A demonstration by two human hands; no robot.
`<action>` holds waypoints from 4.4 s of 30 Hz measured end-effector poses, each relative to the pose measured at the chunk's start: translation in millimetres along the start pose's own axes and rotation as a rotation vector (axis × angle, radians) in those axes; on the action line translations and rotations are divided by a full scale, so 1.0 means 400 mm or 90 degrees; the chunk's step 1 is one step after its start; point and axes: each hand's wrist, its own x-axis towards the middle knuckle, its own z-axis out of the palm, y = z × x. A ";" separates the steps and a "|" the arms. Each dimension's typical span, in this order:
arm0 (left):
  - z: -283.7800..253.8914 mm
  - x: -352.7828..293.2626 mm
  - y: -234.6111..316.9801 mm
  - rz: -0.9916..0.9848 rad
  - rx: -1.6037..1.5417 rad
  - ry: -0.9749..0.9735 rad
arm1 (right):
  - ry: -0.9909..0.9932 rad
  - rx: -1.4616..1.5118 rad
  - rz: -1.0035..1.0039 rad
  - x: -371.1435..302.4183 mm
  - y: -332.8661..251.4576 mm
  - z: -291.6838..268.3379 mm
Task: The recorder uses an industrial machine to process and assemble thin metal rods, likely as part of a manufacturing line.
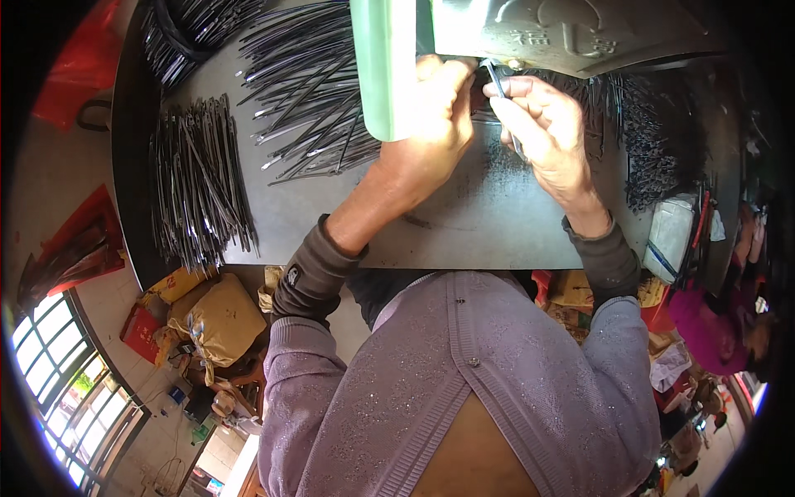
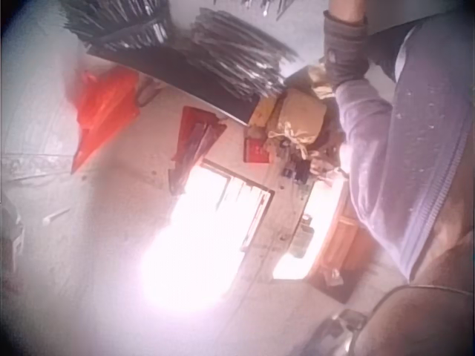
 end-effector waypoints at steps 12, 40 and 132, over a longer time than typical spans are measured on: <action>0.012 0.008 -0.008 -0.009 0.006 -0.006 | 0.015 0.085 0.013 0.012 0.022 0.003; -0.002 -0.009 0.032 0.126 0.152 -0.054 | -0.024 0.271 0.149 0.014 0.014 -0.006; -0.061 -0.021 0.007 -0.448 -0.437 -0.142 | -0.043 0.076 0.143 -0.049 0.035 0.006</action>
